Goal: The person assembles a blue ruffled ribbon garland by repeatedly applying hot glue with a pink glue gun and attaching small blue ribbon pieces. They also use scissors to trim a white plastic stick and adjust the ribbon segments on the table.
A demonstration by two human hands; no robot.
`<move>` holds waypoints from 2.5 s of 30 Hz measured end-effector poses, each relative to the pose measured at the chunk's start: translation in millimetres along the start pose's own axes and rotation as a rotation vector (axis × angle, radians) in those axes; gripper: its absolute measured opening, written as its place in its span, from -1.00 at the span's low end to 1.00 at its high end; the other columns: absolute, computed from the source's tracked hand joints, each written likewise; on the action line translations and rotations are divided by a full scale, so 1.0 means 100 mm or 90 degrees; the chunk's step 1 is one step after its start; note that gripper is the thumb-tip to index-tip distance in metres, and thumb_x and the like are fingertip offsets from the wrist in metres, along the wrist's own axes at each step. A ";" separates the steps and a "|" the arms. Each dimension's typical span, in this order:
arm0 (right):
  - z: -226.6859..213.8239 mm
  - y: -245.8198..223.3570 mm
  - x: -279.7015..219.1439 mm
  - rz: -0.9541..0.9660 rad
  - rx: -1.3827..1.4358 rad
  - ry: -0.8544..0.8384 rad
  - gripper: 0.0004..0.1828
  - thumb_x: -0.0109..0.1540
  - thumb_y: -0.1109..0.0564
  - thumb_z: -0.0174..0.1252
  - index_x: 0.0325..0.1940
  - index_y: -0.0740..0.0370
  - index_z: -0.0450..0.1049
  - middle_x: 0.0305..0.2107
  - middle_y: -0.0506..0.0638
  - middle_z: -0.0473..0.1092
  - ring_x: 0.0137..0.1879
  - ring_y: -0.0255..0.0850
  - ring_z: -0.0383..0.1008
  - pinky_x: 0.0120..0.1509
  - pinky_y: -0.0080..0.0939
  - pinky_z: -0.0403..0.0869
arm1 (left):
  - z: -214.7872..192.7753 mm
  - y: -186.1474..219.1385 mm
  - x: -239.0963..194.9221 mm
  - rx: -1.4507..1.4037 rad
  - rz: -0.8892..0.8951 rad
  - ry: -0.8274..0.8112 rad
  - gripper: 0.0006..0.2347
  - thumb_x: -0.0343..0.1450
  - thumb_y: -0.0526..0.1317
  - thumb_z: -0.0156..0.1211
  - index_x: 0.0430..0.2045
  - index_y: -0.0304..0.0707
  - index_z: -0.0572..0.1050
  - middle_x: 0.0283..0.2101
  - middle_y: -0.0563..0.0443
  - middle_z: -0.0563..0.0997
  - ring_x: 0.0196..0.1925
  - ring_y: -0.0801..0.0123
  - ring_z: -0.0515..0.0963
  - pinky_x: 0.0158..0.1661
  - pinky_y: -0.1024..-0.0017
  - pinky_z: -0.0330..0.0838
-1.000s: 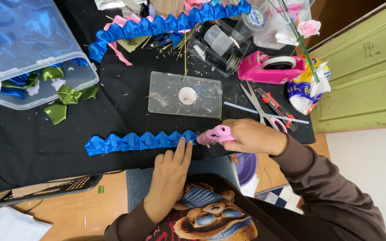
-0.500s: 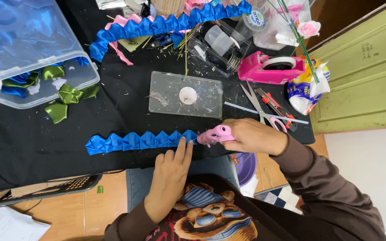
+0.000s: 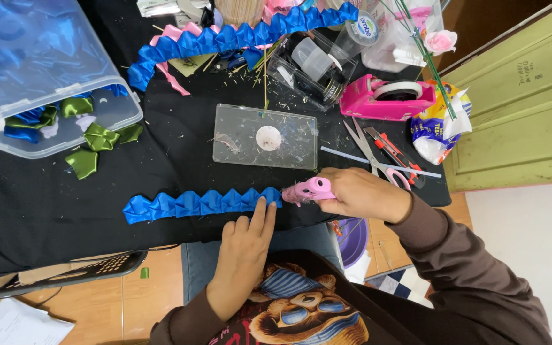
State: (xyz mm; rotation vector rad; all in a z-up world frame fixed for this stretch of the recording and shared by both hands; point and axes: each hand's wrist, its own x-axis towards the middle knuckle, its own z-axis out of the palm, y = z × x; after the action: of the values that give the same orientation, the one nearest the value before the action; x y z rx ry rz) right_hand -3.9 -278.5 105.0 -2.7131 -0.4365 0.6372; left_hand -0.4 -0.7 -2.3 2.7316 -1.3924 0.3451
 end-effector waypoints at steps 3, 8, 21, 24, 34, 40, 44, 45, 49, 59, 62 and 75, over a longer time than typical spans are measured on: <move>-0.02 -0.02 0.01 0.004 0.001 0.001 -0.82 0.22 0.06 0.12 -0.18 0.18 0.42 -0.29 0.05 0.40 -0.31 0.06 0.48 -0.26 0.03 0.43 | -0.02 -0.01 0.00 -0.007 0.000 0.003 -0.43 0.34 -0.28 0.03 0.36 -0.06 0.27 0.37 -0.09 0.32 -0.34 0.31 0.42 -0.30 0.33 0.32; 0.02 0.00 0.02 -0.001 -0.010 0.018 -0.80 0.23 0.06 0.13 -0.15 0.18 0.40 -0.30 0.05 0.38 -0.33 0.08 0.46 -0.27 0.03 0.42 | -0.03 -0.01 0.00 -0.005 0.004 -0.008 -0.41 0.34 -0.27 0.02 0.38 -0.07 0.25 0.38 -0.10 0.30 -0.33 0.31 0.42 -0.30 0.33 0.31; 0.14 -0.10 -0.07 -0.003 -0.040 0.160 -0.76 0.37 -0.06 0.05 -0.14 0.15 0.39 -0.39 -0.04 0.34 -0.34 -0.15 0.43 -0.36 -0.08 0.54 | -0.03 -0.01 0.01 -0.010 -0.004 0.013 -0.43 0.32 -0.30 0.05 0.34 -0.05 0.30 0.36 -0.07 0.33 -0.35 0.31 0.42 -0.34 0.34 0.29; -0.31 -0.49 -0.13 -0.087 0.324 0.198 -0.66 0.42 0.10 -0.09 0.23 0.17 0.44 0.31 0.06 0.38 0.41 -0.07 0.43 0.56 -0.11 0.28 | 0.00 -0.03 0.00 -0.034 0.005 0.006 -0.41 0.32 -0.34 0.03 0.37 -0.10 0.27 0.38 -0.12 0.32 -0.34 0.29 0.44 -0.32 0.32 0.31; 0.65 0.15 -0.52 0.120 0.736 0.348 -0.40 0.33 0.07 -0.02 -0.84 0.21 0.27 -0.91 0.01 0.23 -0.72 -0.34 0.18 -0.47 -0.38 0.21 | -0.13 -0.20 -0.02 -0.327 -0.006 0.006 -0.40 0.35 -0.51 -0.11 0.37 -0.10 0.25 0.39 -0.27 0.25 -0.28 0.12 0.50 -0.26 0.14 0.36; 0.88 0.32 -0.54 0.164 0.826 0.449 -0.63 0.28 0.19 0.23 0.17 0.27 0.45 -0.23 0.01 0.55 -0.17 -0.24 0.61 0.04 -0.25 0.62 | -0.39 -0.26 0.00 -0.556 -0.087 -0.157 -0.48 0.45 -0.44 -0.13 0.37 -0.06 0.24 0.48 -0.07 0.12 0.37 0.03 0.30 -0.02 0.01 0.37; 1.04 0.42 -0.42 0.167 0.911 0.539 -0.51 0.25 0.26 0.27 0.22 0.19 0.29 -0.30 0.01 0.58 -0.23 -0.31 0.58 -0.03 -0.30 0.52 | -0.46 -0.23 -0.02 -0.729 -0.119 -0.071 -0.57 0.49 -0.38 -0.10 0.30 -0.07 0.35 0.43 -0.03 0.24 0.37 0.13 0.37 0.10 0.15 0.46; 1.08 0.44 -0.38 0.164 0.913 0.579 -0.46 0.22 0.29 0.28 0.25 0.21 0.26 -0.26 0.04 0.58 -0.18 -0.30 0.58 0.02 -0.27 0.54 | -0.50 -0.23 0.00 -0.773 -0.139 -0.063 -0.60 0.50 -0.36 -0.09 0.28 -0.09 0.36 0.41 -0.03 0.27 0.35 0.15 0.41 0.06 0.21 0.53; 0.88 0.34 -0.30 0.224 0.854 0.545 -0.13 0.23 0.19 0.26 0.57 0.17 0.04 -0.33 0.00 0.54 -0.16 -0.32 0.53 0.09 -0.28 0.48 | -0.53 -0.18 0.05 -0.777 -0.152 0.018 -0.65 0.51 -0.30 -0.03 0.23 -0.18 0.42 0.34 -0.07 0.37 0.39 0.12 0.37 0.30 0.10 0.36; 0.68 0.34 -0.25 0.380 0.378 0.392 -0.12 0.35 -0.19 -0.05 0.65 0.16 -0.18 -0.47 0.05 0.40 -0.31 -0.19 0.40 -0.13 -0.21 0.30 | -0.60 -0.20 0.25 -0.835 -0.272 0.132 -0.67 0.47 -0.21 0.13 0.16 -0.17 0.48 0.24 -0.04 0.52 0.32 0.21 0.50 0.15 0.29 0.51; 0.63 0.27 -0.23 0.414 0.312 0.370 -0.19 0.36 -0.22 -0.09 0.64 0.07 -0.04 -0.46 0.17 0.48 -0.27 -0.04 0.53 -0.07 -0.16 0.34 | -0.56 -0.18 0.33 -0.838 -0.248 0.147 -0.68 0.47 -0.23 0.15 0.14 -0.18 0.49 0.21 -0.05 0.54 0.29 0.21 0.52 0.14 0.31 0.50; 0.63 0.17 -0.29 0.354 0.117 0.504 -0.38 0.31 -0.14 0.17 0.39 0.17 0.39 -0.38 0.02 0.40 -0.20 -0.08 0.48 -0.09 -0.08 0.44 | -0.44 -0.12 0.50 -0.856 -0.158 0.101 -0.62 0.49 -0.29 0.12 0.25 -0.18 0.38 0.24 -0.09 0.49 0.30 0.17 0.48 0.16 0.29 0.45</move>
State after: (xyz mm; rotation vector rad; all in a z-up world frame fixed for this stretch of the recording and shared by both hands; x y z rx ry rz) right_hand -54.6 -289.4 56.4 -2.6188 0.5498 -0.2989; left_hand 30.3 -26.0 51.8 1.6340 -0.7241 -0.3033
